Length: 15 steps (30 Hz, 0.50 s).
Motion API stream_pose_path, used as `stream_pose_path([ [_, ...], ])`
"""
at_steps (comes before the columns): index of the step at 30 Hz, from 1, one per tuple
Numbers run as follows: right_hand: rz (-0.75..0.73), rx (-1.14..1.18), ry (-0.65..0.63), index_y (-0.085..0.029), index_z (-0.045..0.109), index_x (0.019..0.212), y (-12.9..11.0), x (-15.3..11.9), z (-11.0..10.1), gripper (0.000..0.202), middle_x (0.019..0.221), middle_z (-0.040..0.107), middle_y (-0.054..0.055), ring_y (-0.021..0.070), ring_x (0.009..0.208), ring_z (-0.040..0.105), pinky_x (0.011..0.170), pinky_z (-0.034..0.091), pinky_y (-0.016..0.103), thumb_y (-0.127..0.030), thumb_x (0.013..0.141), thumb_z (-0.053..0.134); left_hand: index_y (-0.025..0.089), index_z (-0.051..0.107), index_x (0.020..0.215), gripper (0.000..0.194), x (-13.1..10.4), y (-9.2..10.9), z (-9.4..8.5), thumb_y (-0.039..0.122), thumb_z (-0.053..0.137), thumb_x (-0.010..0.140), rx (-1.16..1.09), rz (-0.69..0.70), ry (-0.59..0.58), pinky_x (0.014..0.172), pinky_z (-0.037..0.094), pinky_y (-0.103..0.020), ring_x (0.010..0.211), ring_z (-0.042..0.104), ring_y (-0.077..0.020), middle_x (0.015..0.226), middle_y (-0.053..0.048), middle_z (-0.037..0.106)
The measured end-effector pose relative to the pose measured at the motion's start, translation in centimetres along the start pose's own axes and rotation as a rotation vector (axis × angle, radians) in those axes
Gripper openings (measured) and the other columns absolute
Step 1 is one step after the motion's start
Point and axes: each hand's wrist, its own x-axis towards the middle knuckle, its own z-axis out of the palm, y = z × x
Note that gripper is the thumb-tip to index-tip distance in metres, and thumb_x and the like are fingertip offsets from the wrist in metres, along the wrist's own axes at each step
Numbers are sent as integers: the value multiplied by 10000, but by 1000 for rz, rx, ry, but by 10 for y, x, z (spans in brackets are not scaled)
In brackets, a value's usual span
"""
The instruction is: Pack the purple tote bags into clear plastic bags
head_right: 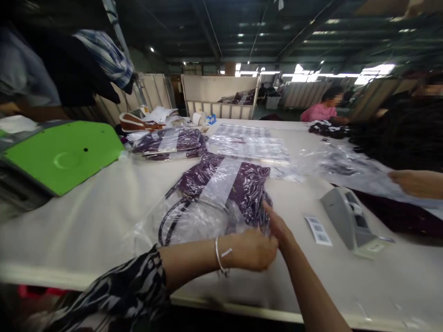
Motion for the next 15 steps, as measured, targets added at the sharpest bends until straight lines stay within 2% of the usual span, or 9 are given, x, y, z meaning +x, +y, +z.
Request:
stream_pose_path([
  [3, -34, -53, -4, -159, 656, 1139, 1, 16, 3, 397, 865, 788, 90, 245, 672, 754, 621, 640, 362, -253, 774, 784, 294, 726, 1176, 423, -58, 22, -25, 418, 785, 777, -330, 184, -216, 730, 602, -358, 853, 760, -260, 989, -69, 795],
  [5, -51, -82, 12, -147, 656, 1104, 6, 23, -2, 461, 824, 784, 81, 244, 637, 742, 617, 644, 376, -167, 678, 829, 316, 687, 1272, 454, -111, 7, -47, 467, 718, 845, -542, 105, -178, 757, 597, -320, 866, 755, -217, 1034, -33, 791],
  [6, -65, -92, 19, -143, 655, 1094, 9, 27, -5, 482, 815, 782, 81, 248, 637, 741, 618, 646, 382, -148, 649, 839, 299, 655, 1324, 451, -140, -10, -56, 460, 647, 903, -561, -45, -15, 786, 590, -314, 891, 749, -207, 1071, -45, 785],
  [7, -91, -99, 32, -144, 652, 1086, 12, 30, -7, 500, 804, 780, 77, 249, 634, 738, 612, 647, 381, -129, 625, 845, 278, 630, 1354, 436, -168, -30, -63, 433, 577, 949, -505, -262, 235, 812, 582, -314, 914, 740, -203, 1095, -60, 779],
  [8, -126, -107, 47, -149, 648, 1083, 13, 33, -9, 518, 790, 778, 67, 245, 624, 733, 600, 644, 373, -109, 605, 843, 250, 617, 1360, 430, -195, -53, -66, 391, 560, 958, -373, -515, 484, 850, 568, -321, 962, 728, -212, 1127, -82, 767],
  [9, -165, -118, 60, -155, 645, 1078, 13, 38, -9, 529, 773, 774, 55, 238, 609, 725, 582, 637, 360, -88, 589, 836, 217, 618, 1348, 434, -219, -76, -66, 331, 592, 930, -205, -762, 642, 906, 547, -340, 1019, 711, -234, 1148, -107, 756],
  [11, -224, -158, 83, -158, 647, 1058, 8, 49, -7, 523, 748, 764, 34, 218, 588, 710, 561, 619, 329, -54, 573, 814, 144, 587, 1356, 531, -253, -114, -53, 293, 683, 855, 63, -1159, 623, 1006, 488, -399, 1165, 650, -300, 1261, -174, 698],
  [12, -239, -186, 103, -153, 653, 1043, 2, 56, -6, 509, 741, 760, 30, 210, 591, 707, 565, 612, 316, -42, 571, 806, 119, 587, 1340, 553, -262, -127, -43, 295, 709, 831, 119, -1250, 571, 1015, 473, -417, 1199, 626, -330, 1295, -202, 672],
  [15, -260, -259, 225, -134, 661, 1004, -22, 75, -7, 440, 677, 726, 11, 187, 594, 691, 577, 591, 283, -41, 599, 805, 129, 597, 1301, 448, -261, -136, -6, 228, 631, 865, 141, -1288, 476, 986, 463, -405, 1166, 632, -319, 1221, -178, 697],
])
